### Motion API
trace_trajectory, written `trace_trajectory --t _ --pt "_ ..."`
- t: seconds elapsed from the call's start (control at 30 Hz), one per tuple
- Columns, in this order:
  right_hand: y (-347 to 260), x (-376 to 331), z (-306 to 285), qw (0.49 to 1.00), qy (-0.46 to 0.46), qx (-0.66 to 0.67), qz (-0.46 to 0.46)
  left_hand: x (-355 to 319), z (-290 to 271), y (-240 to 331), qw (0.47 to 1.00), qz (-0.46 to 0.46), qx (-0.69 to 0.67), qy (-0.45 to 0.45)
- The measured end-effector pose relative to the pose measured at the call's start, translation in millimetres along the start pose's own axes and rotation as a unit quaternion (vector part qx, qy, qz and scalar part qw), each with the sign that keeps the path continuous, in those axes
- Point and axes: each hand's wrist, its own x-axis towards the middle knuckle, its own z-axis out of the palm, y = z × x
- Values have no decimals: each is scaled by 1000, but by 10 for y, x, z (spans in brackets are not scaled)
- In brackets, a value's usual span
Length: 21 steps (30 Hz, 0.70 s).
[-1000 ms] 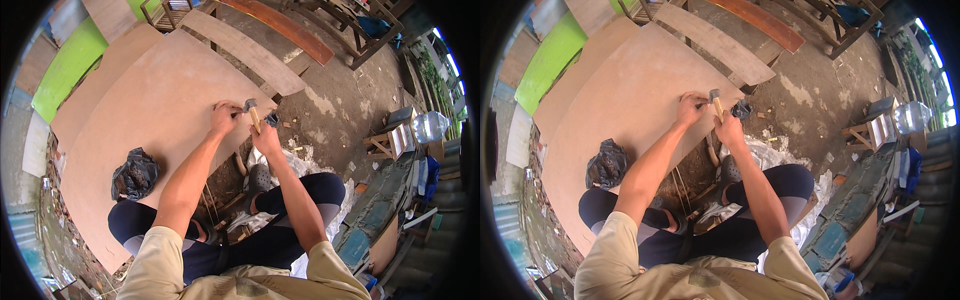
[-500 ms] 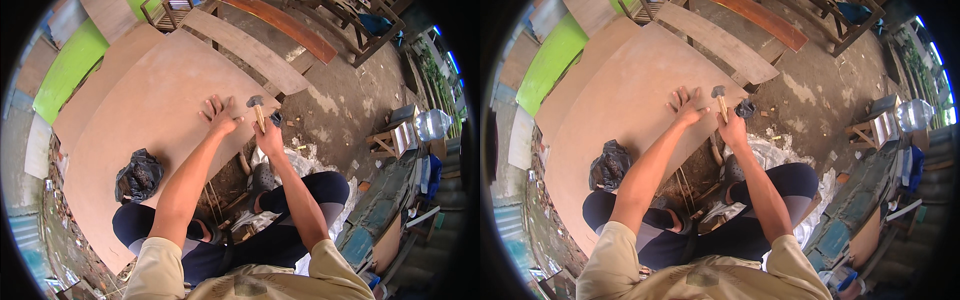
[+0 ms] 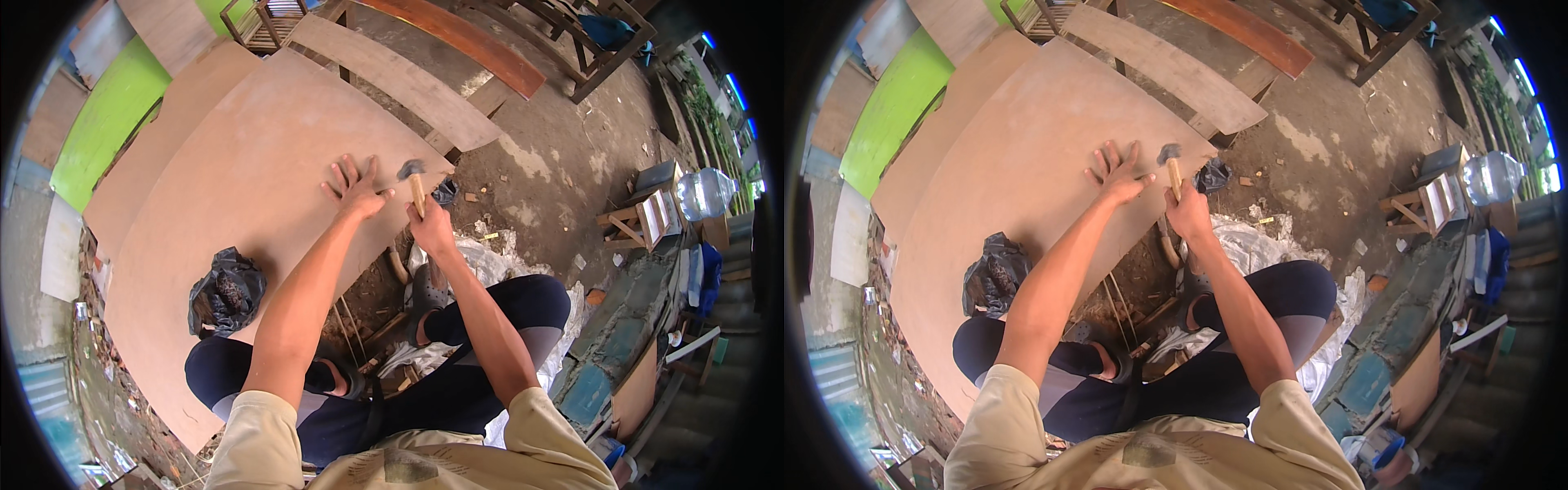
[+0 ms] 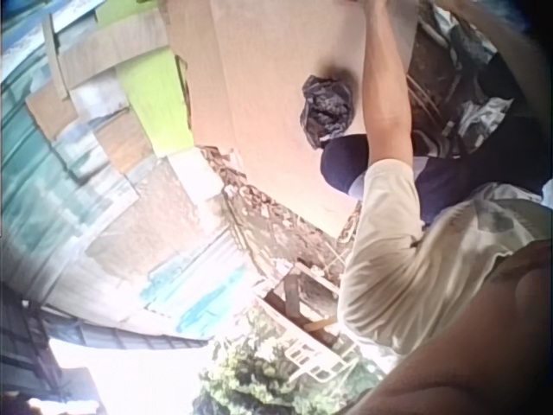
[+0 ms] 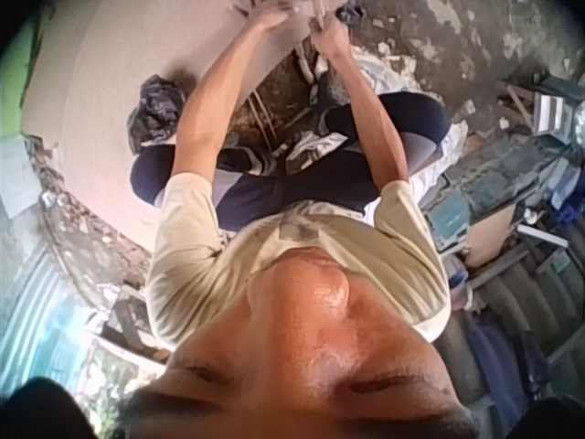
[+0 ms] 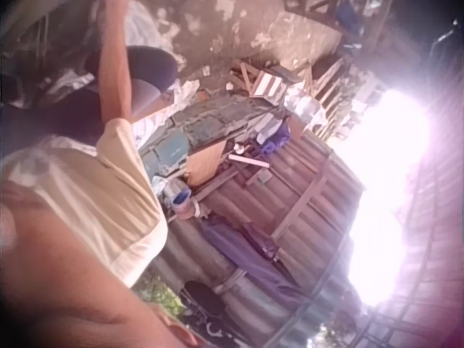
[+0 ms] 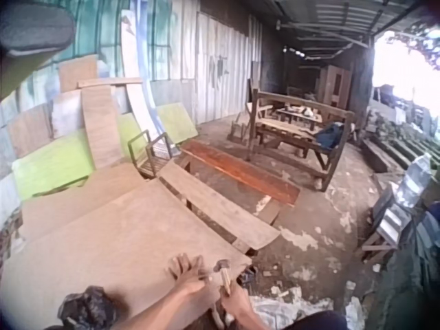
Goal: The person sits cross-legged and repeatedly hammers nails into a large board using a hammer. They retrieve nails from a black plastic bag and drive them into the board's edge.
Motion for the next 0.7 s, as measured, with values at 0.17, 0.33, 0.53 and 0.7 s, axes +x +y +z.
trace_trajectory --t 0.17,0.33,0.53,0.7 --pt "-130 -32 -61 1000 6 21 -2 5 8 -30 1000 2 3 -6" --pt "116 -9 7 999 -11 -44 -12 -2 -17 24 1000 0 -1 -8" --pt "-51 -24 -34 999 20 37 -15 -2 -1 -19 1000 4 -2 -4" --pt "234 56 27 998 -17 -63 -1 -10 -4 33 1000 5 5 -7"
